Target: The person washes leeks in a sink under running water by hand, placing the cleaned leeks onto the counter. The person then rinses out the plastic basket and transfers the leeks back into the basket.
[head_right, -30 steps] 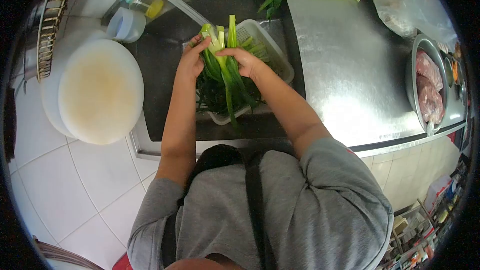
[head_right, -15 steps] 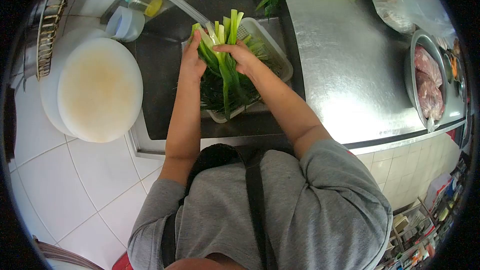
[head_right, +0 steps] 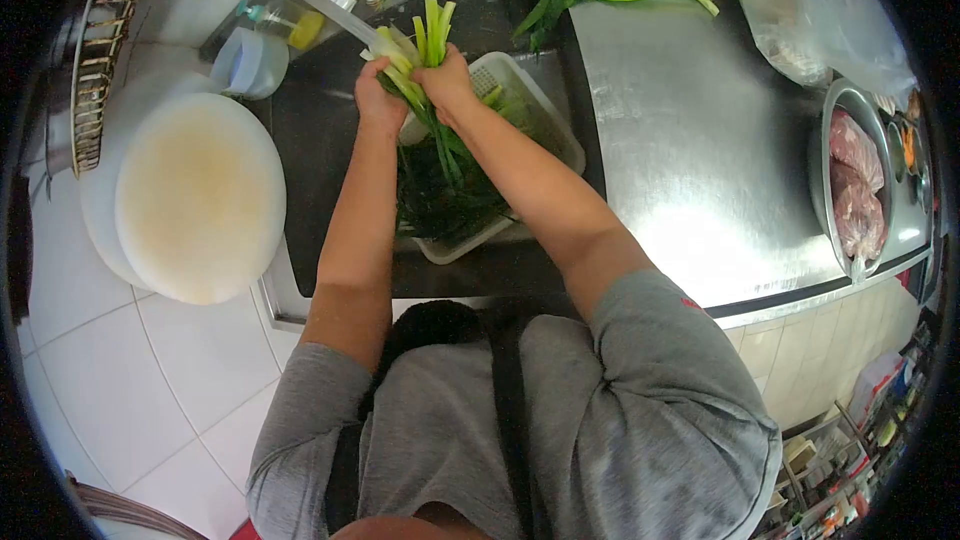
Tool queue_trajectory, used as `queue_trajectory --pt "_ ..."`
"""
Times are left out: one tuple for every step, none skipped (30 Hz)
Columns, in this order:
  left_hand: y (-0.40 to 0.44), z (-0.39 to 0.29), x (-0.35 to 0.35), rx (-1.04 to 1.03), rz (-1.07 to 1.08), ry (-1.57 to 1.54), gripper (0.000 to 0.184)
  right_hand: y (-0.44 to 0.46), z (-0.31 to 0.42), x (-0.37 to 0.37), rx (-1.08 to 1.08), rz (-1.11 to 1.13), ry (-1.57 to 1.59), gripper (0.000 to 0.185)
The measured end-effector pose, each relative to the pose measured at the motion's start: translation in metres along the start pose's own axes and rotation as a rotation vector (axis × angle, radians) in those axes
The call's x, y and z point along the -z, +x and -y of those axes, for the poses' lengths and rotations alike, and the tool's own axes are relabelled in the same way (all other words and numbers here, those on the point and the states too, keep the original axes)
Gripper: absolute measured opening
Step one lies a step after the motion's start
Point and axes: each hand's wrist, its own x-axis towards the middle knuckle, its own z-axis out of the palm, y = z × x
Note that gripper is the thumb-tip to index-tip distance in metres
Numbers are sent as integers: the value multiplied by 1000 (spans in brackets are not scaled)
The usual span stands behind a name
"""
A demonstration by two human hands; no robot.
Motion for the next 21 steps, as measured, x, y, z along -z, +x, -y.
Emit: queue_trajectory --pt "4 0 -2 -13 11 -12 36 6 -3 -1 33 -1 -15 51" --pt "8 0 -3 -25 23 -25 37 14 -5 -2 49 -30 -65 52" --pt "9 -1 -6 -36 34 -38 39 19 -5 -4 64 -60 -117 52" --pt "11 -2 -8 -38 99 -60 40 22 -4 -4 79 -89 -169 53" --pt "13 -4 -11 -41 165 -82 41 26 -4 -4 94 -89 -162 52" --pt "17 -6 -12 -43 231 -105 42 29 0 -5 110 -88 -156 52" --pt "20 -8 -14 -54 255 -108 42 31 4 -5 125 -89 -149 51" --pt "23 -11 -15 -65 280 -111 42 33 7 -6 137 -92 -147 50" --pt "26 -12 -16 -75 303 -115 43 35 8 -7 148 -96 -145 49" --pt "29 -11 -17 -76 294 -99 43 36 8 -8 159 -99 -143 48" --pt "31 -11 -18 -77 284 -84 43 37 9 -8 149 -101 -131 47" --pt "29 -11 -21 -78 274 -69 43 38 7 -7 137 -103 -120 46" --pt "25 -10 -21 -99 215 23 44 38 6 -7 125 -105 -107 45" --pt "18 -4 -21 -118 156 116 44 36 2 -6 106 -110 -94 44" --pt "8 1 -22 -136 99 209 45 30 2 -6 88 -115 -80 43" --pt "2 10 -18 -167 65 287 45 25 0 -4 71 -121 -65 42" --pt "-6 20 -14 -197 32 366 46 20 -2 -2 41 -96 -36 40" --pt "-9 27 -8 -226 -1 445 47 15 -5 0 11 -71 -7 39" --pt "-9 27 -1 -111 -40 432 44 10 -7 3 -18 -45 23 37" --pt "-10 28 5 -102 -30 370 42 4 -8 7 -85 -46 50 36" --pt "-12 30 13 -95 -20 305 39 -4 -2 12 -152 -45 75 34"
